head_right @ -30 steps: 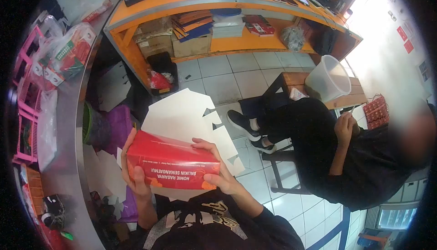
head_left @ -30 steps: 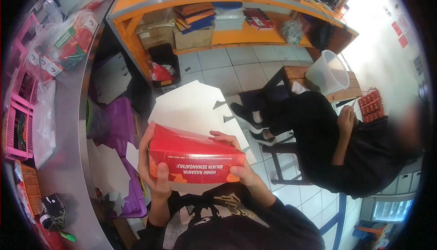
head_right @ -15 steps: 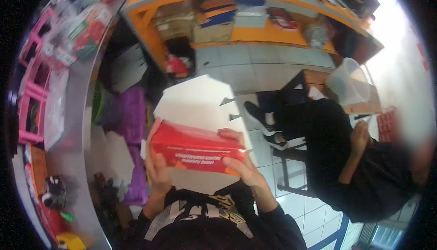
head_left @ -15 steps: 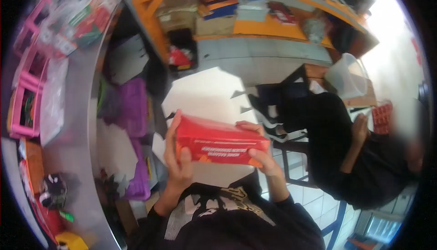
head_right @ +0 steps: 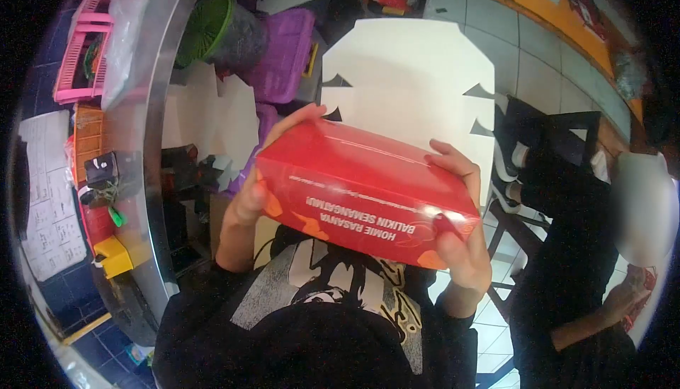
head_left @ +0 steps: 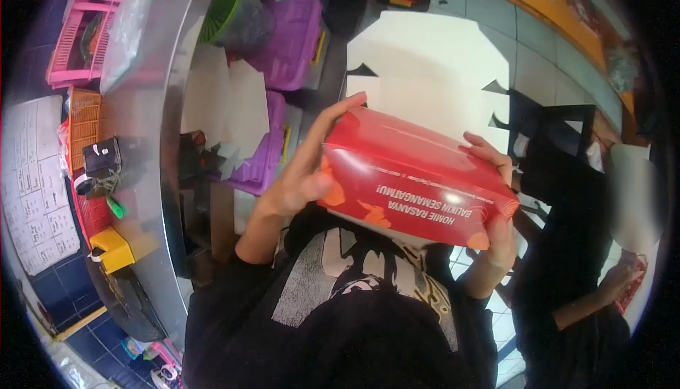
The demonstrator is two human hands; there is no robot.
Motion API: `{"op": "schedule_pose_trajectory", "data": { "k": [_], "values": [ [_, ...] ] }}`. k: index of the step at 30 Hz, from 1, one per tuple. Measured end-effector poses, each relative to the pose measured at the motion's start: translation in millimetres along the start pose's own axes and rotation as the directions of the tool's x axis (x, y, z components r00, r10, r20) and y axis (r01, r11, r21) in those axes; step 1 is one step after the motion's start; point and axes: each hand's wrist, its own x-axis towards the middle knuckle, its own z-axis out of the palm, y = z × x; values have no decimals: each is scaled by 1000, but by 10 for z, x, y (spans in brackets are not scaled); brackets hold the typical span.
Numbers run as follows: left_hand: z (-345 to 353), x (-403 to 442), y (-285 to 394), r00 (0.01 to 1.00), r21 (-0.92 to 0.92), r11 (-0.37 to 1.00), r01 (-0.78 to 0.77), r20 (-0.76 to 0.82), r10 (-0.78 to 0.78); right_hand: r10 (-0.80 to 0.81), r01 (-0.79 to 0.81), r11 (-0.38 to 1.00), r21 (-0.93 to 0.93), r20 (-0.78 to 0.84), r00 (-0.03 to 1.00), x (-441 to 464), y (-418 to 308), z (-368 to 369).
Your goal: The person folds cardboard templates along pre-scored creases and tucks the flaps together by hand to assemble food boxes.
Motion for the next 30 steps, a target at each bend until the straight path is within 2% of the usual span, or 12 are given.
{"op": "schedule_pose_trajectory", "data": {
  "k": [2, 4, 6, 8, 10, 12, 18, 20, 21, 22, 25, 30],
  "values": [
    [-209, -34, -16, 999, 44, 999, 18, 43, -20, -36, 28, 994, -109, -76, 996, 30, 43, 41],
    [-457, -129, -17, 989, -65, 994, 86, -119, -93, -48, 44, 997, -56, -68, 997, 93, 145, -61],
    [-827, -367, -91, 790, -219, 975, 42, -590, -167, -263, 254, 965, -68, -314, 912, 105, 134, -145],
    [-1111, -440, 116, 809, -525, 849, -65, -526, -263, -277, 276, 959, -58, -387, 879, 122, 227, -377],
    [-1267, -401, 219, 553, -482, 861, -160, -767, -326, -294, 302, 951, -57, -459, 839, 101, 323, -581],
    [-1633, -479, 175, 540, -514, 832, -209, -770, -340, -243, 266, 963, -35, -537, 808, 45, 404, -699],
    [-2526, -293, 32, 346, -528, 828, -189, -825, -447, -208, 277, 961, 6, -644, 736, -24, 566, -831],
    [-2733, -130, 43, 341, -503, 847, -170, -837, -428, -269, 247, 961, -126, -644, 716, -30, 652, -841],
    [-2802, -60, 52, 333, -480, 863, -159, -849, -411, -231, 71, 962, -264, -646, 728, -56, 624, -826],
    [-2872, 14, 64, 335, -461, 875, -148, -856, -394, -254, 88, 957, -276, -653, 713, -69, 632, -815],
    [-3047, 253, 64, 339, -392, 913, -114, -879, -335, -23, -324, 829, -455, -607, 794, -159, 716, -722],
    [-3149, 632, 0, 364, -260, 964, -56, -904, -223, -48, -367, 715, -595, -566, 823, -183, 701, -421]
  ]
}}
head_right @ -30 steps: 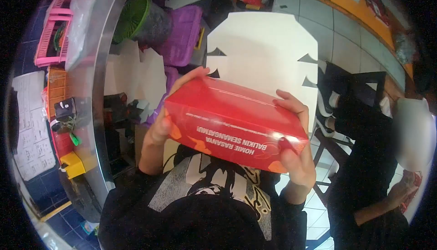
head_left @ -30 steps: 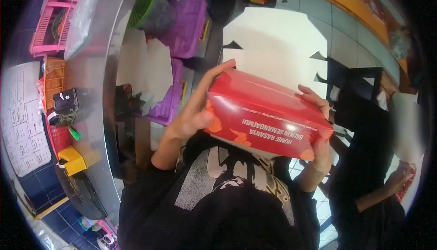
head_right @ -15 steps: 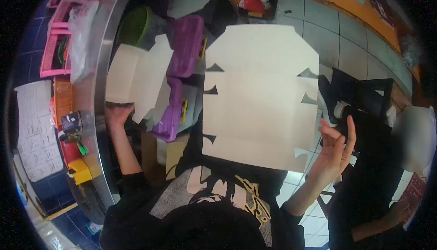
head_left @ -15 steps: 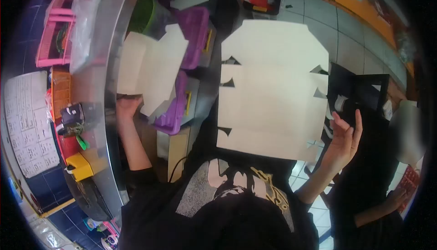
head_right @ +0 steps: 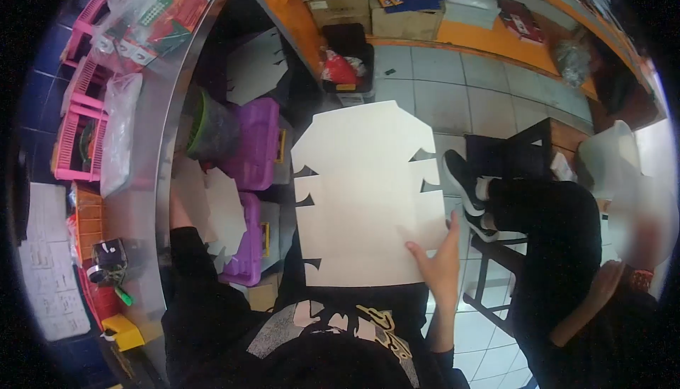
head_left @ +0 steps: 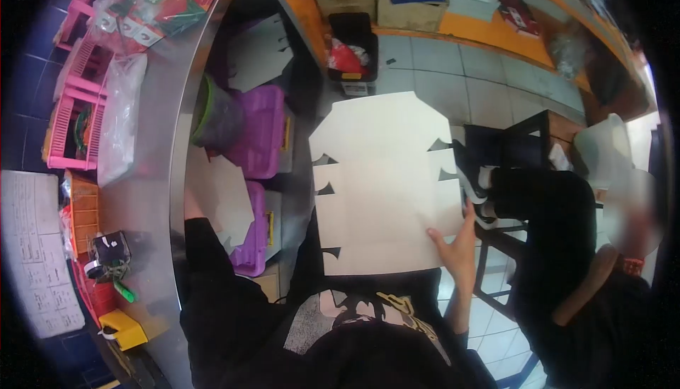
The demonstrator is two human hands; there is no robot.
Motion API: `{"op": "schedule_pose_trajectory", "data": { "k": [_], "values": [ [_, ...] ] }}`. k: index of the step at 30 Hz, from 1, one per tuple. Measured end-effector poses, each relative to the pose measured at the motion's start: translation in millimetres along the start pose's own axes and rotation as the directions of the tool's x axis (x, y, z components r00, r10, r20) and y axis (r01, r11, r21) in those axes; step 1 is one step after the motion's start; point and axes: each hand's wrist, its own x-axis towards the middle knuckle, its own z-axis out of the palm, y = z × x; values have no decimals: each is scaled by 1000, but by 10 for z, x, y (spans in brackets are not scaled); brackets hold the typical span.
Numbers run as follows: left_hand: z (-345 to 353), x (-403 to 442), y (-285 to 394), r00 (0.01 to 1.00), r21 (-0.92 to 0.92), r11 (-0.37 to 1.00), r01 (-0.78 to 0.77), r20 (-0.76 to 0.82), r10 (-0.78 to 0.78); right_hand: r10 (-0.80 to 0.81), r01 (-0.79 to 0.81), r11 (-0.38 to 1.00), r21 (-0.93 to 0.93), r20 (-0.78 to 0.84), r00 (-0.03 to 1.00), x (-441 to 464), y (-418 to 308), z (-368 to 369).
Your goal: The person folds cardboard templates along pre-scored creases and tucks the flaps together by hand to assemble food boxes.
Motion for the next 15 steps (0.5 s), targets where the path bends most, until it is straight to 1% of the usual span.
{"op": "schedule_pose_trajectory", "data": {
  "k": [2, 4, 6, 8, 9, 10, 12, 13, 14, 15],
  "values": [
    [88, 71, -25, 999, 41, 998, -44, 11, 43, 2, -3, 999, -52, -15, 1000, -38, -26, 46],
    [166, 106, -43, 995, 69, 993, -97, 23, 96, 30, -34, 988, -149, -33, 999, -52, -13, 84],
    [237, 109, -75, 988, 89, 984, -153, 35, 150, 62, -66, 988, -138, -32, 998, -70, 42, 113],
    [322, 108, -96, 978, 120, 971, -208, 46, 203, -31, 1, 975, -221, -134, 990, -92, -1, 160],
    [368, 66, -113, 968, 123, 961, -248, 52, 244, -53, 7, 970, -244, -183, 982, -92, -19, 190],
    [395, 13, -122, 953, 123, 945, -304, 54, 299, -44, -7, 966, -257, -193, 980, -83, -15, 203],
    [472, -240, -149, 896, 96, 891, -443, 57, 440, -203, 97, 922, -374, -254, 946, -74, -20, 216],
    [515, -426, -211, 857, 24, 859, -512, 81, 508, -210, 54, 883, -466, -290, 934, -78, -69, 231],
    [559, -645, -290, 818, -52, 824, -564, 105, 566, -207, 46, 881, -472, -297, 932, -81, -92, 241],
    [617, -934, -404, 804, -180, 823, -538, 183, 565, -256, 56, 847, -529, -312, 915, -72, -110, 253]
  ]
}}
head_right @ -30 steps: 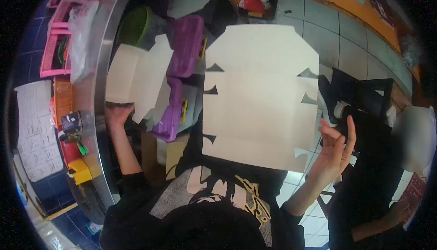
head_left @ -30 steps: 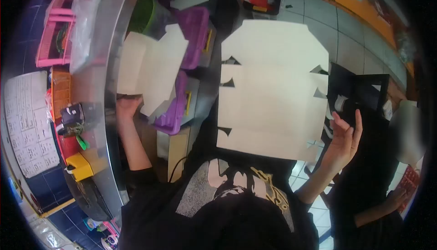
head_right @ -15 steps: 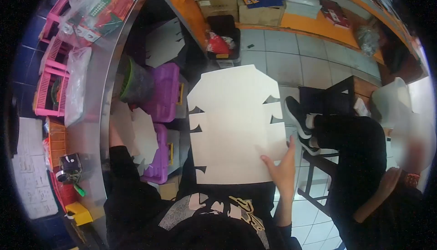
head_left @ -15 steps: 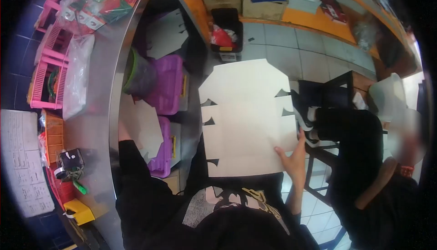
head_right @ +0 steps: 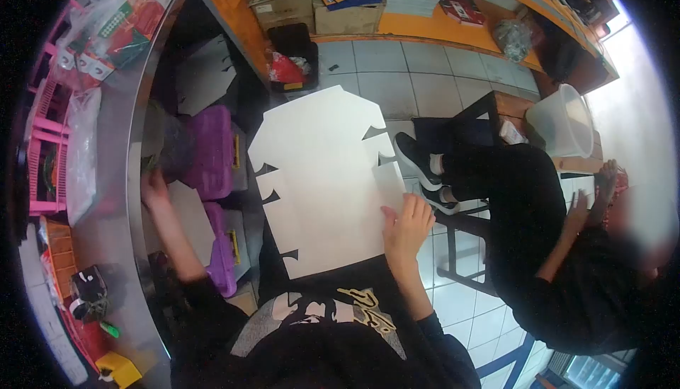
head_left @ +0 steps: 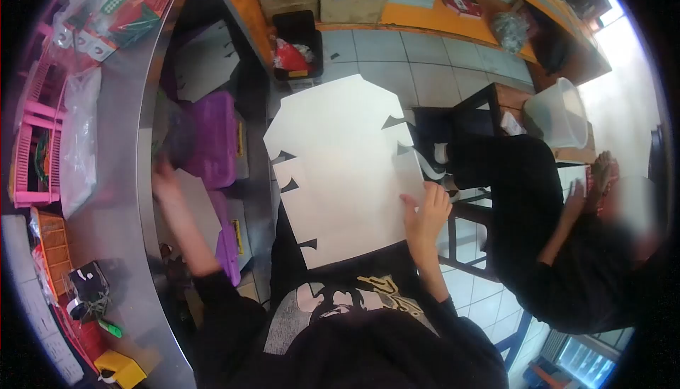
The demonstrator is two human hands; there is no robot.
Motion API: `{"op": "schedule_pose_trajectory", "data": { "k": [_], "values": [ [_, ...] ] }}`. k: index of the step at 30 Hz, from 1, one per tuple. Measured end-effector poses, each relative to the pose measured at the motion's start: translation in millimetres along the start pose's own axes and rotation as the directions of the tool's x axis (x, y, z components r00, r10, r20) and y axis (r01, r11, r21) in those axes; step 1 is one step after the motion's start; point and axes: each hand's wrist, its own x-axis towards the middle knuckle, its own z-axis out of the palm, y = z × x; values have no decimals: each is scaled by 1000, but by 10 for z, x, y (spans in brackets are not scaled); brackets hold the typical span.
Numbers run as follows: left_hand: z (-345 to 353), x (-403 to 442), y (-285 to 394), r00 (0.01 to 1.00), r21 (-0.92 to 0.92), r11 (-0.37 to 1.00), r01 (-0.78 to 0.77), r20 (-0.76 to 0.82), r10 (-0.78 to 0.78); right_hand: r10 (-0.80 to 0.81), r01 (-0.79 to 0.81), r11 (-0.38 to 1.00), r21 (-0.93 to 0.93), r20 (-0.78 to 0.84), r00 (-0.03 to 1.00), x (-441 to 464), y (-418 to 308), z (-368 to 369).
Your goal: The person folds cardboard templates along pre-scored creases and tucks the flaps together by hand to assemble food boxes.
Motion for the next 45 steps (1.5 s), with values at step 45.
{"op": "schedule_pose_trajectory", "data": {
  "k": [45],
  "values": [
    [850, -2310, 1329, 582, -25, 940, 341, 791, -190, -536, 671, 607, 426, -404, 741, -9, -1173, -895]
  ]
}}
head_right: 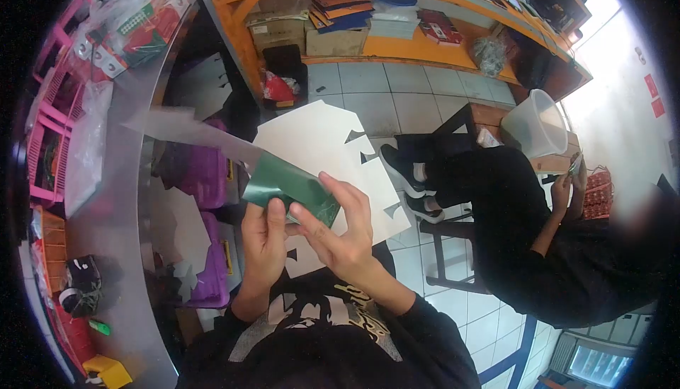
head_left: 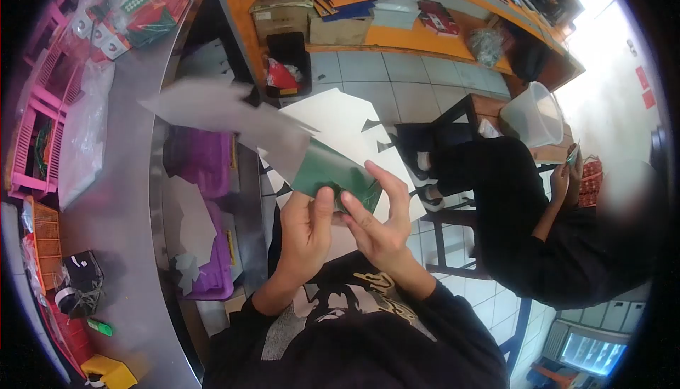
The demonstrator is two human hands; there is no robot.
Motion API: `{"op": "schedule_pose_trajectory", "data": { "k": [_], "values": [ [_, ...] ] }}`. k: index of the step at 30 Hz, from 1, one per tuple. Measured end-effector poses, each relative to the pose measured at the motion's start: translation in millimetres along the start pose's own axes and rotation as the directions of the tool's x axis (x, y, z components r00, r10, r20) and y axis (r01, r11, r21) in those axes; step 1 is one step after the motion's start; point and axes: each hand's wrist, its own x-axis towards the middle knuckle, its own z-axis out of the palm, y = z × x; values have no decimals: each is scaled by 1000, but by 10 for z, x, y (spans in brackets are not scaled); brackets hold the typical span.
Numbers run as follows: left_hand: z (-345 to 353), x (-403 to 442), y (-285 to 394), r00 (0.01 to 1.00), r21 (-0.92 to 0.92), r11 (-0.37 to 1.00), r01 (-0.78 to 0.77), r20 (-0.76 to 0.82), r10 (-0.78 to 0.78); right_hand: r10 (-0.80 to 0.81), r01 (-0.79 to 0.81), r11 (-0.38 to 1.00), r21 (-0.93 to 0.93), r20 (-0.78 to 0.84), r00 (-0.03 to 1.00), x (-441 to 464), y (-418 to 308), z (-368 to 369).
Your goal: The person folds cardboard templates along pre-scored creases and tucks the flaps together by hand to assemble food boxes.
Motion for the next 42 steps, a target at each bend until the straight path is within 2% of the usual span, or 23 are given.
{"op": "schedule_pose_trajectory", "data": {
  "k": [2, 4, 5, 6, 7, 8, 9, 11, 13, 15, 16, 19, 22, 25, 27, 28, 29, 31, 34, 36, 38, 40, 42],
  "values": [
    [-31, 23, -66, 995, 95, 993, -75, 74, 68, -84, 83, 996, -31, -29, 996, 12, 24, 7],
    [-66, 0, -130, 995, 123, 992, -22, 97, 10, 74, -81, 989, 127, 56, 996, 20, -11, -29],
    [-91, -8, -131, 991, 150, 988, 33, 123, -51, 57, -64, 987, 144, 54, 997, 35, 10, -99],
    [-107, -30, -102, 994, 160, 987, 23, 106, -40, 124, -171, 939, 298, 169, 978, 30, 67, -236],
    [-111, -60, -59, 964, 213, 975, 63, 241, -115, 171, -290, 857, 426, 295, 940, 8, 130, -350],
    [-109, -80, -13, 910, 268, 958, 100, 366, -197, 250, -358, 791, 497, 273, 929, -62, 219, -381],
    [-98, -91, 65, 915, 270, 957, 103, 352, -198, 181, -298, 830, 472, 278, 943, 38, 294, -507],
    [-73, -62, 209, 650, 414, 873, 260, 593, -475, 228, -274, 859, 433, 155, 961, -4, 338, -567],
    [-127, -130, 8, 634, 390, 889, 240, 630, -448, 226, -267, 865, 424, 146, 963, 59, 359, -613],
    [-156, -203, -123, 645, 334, 925, 182, 669, -369, 217, -315, 899, 303, 316, 924, 199, 301, -679],
    [-159, -212, -122, 639, 337, 925, 177, 675, -368, 221, -315, 901, 300, 308, 925, 218, 283, -678],
    [-168, -201, -110, 622, 306, 909, 282, 663, -416, 172, -228, 973, 46, 517, 838, 239, 174, -644],
    [-183, -197, -139, 563, 497, 836, 231, 633, -532, 27, -104, 991, 87, 621, 783, 268, 138, -671],
    [-130, -258, -203, 612, 466, 881, 81, 675, -413, -30, -83, 989, 123, 717, 697, 318, 154, -746],
    [-57, -249, -109, 732, 276, 896, 347, 518, -443, -81, -73, 983, 170, 751, 656, 323, 152, -757],
    [-60, -287, -130, 728, 275, 892, 358, 516, -451, -89, -62, 984, 166, 764, 639, 327, 115, -759],
    [-72, -309, -173, 804, 299, 952, 59, 551, -223, -99, -45, 986, 163, 775, 624, 331, 99, -757],
    [-139, -286, -268, 805, 310, 913, -264, 593, 32, -95, -30, 988, 152, 744, 661, 285, 97, -742],
    [-247, -314, -172, 772, 404, 906, -123, 613, -169, -42, -48, 993, 111, 687, 725, 242, 101, -700],
    [-182, -311, 101, 926, 277, 921, 274, 181, -330, 11, -76, 995, 71, 658, 753, 181, 102, -663],
    [-148, -309, 72, 963, 215, 948, 233, 83, -256, 34, -163, 952, 261, 437, 899, -2, 67, -535],
    [-155, -280, 43, 995, 234, 970, 71, 51, -85, 20, -129, 952, 278, 365, 931, -196, 52, -358],
    [-20, -257, 105, 995, 234, 970, 71, 52, -86, -181, 175, 983, 51, 165, 970, -318, 102, -214]
  ]
}}
